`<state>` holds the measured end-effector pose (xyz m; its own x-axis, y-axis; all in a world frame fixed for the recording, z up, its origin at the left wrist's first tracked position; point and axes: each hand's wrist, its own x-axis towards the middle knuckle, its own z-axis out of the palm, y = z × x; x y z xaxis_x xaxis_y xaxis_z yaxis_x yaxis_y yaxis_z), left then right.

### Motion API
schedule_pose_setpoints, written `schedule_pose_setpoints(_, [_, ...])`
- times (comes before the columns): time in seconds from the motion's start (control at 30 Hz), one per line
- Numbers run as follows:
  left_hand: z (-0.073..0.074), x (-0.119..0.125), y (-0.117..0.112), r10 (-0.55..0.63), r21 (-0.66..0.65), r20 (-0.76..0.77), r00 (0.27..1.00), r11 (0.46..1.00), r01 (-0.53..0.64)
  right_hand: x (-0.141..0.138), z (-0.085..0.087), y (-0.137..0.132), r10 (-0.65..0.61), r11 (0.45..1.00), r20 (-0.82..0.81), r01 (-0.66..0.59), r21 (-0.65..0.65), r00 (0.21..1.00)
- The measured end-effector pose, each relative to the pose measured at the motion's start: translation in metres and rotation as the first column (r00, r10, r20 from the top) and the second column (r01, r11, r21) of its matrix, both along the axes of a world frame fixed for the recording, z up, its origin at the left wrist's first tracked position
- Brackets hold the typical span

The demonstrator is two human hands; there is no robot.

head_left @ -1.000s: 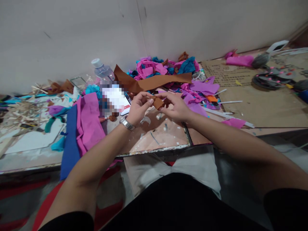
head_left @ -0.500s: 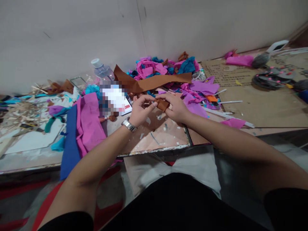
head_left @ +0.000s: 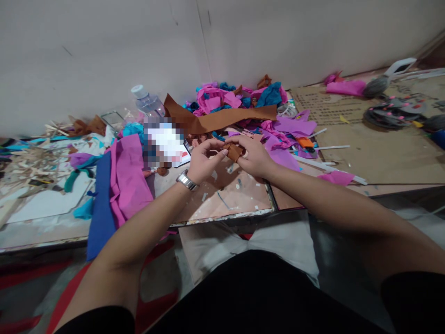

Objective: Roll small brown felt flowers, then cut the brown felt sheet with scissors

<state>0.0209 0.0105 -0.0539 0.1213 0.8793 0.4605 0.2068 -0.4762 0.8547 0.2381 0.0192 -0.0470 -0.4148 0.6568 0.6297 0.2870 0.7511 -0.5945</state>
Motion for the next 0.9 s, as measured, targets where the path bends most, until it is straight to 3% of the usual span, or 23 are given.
schedule_pose_setpoints(0.43, [0.0036, 0.0008, -0.0031, 0.059, -0.034, 0.0, 0.998, 0.998, -0.059, -0.0012, -0.0007, -0.001, -0.016, 0.999, 0.015, 0.016, -0.048, 1.0])
schedule_pose_setpoints(0.57, [0.0032, 0.0006, -0.0028, 0.075, 0.031, -0.004, 0.997, 0.997, -0.075, -0.0016, -0.001, -0.0008, -0.022, 0.998, -0.001, 0.021, -0.063, 1.0])
schedule_pose_setpoints(0.9, [0.0029, 0.0015, -0.0027, -0.039, 0.063, -0.01, 0.999, 0.997, 0.04, -0.0025, 0.0024, -0.002, -0.001, 0.986, -0.109, -0.017, -0.165, 0.994])
